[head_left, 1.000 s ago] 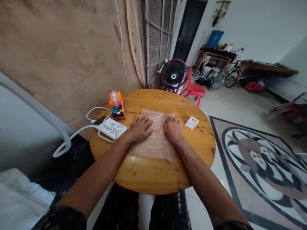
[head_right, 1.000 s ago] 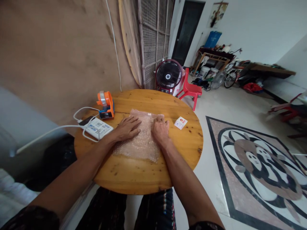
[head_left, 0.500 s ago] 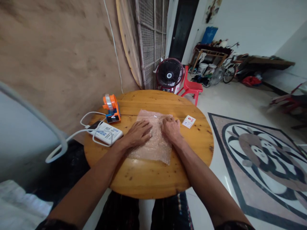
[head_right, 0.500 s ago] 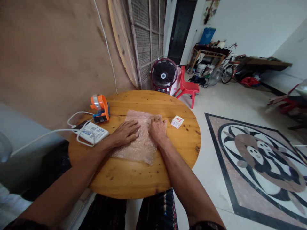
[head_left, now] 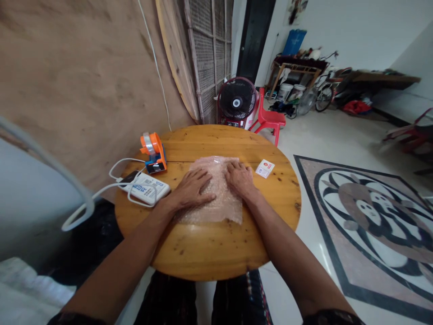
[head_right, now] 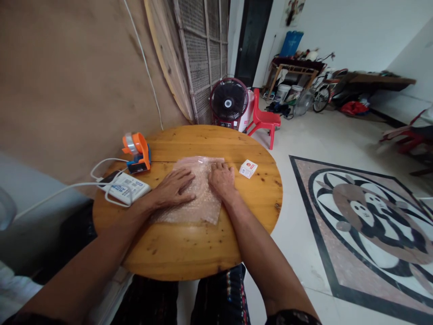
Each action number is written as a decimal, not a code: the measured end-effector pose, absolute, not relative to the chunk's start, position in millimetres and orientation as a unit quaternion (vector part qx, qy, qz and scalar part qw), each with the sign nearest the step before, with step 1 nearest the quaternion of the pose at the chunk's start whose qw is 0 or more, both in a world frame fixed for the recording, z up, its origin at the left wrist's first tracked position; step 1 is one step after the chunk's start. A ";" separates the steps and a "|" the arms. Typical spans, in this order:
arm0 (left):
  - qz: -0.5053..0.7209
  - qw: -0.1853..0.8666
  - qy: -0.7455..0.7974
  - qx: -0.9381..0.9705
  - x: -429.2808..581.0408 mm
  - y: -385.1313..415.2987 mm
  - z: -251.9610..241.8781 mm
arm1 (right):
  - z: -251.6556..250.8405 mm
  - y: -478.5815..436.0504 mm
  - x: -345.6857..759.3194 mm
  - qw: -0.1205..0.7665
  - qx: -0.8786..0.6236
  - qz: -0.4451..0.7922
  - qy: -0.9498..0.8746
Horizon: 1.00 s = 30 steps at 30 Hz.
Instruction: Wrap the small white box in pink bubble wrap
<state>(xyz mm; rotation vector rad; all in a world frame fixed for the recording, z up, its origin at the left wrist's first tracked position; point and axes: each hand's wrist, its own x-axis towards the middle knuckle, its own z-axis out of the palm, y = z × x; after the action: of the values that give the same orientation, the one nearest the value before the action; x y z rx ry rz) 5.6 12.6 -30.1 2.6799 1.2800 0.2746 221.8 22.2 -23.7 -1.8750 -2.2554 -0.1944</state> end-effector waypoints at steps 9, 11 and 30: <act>0.101 0.072 0.441 0.889 9.3 11.8 -30.6 | -4.6 11.1 216.4 0.124 -0.604 -0.105 -0.780; 0.106 0.068 0.440 0.889 10.4 11.4 -29.8 | -1.3 5.9 208.7 0.134 -0.564 -0.113 -0.807; 0.090 0.078 0.454 0.883 11.1 9.0 -28.2 | -25.2 21.6 210.9 0.123 -0.588 -0.041 -0.798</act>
<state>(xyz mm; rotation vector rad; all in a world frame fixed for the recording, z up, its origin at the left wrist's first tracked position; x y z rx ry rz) 11.1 9.0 -28.2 2.6446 1.3602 0.2685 210.9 21.6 -25.2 -1.7150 -2.3294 -0.1204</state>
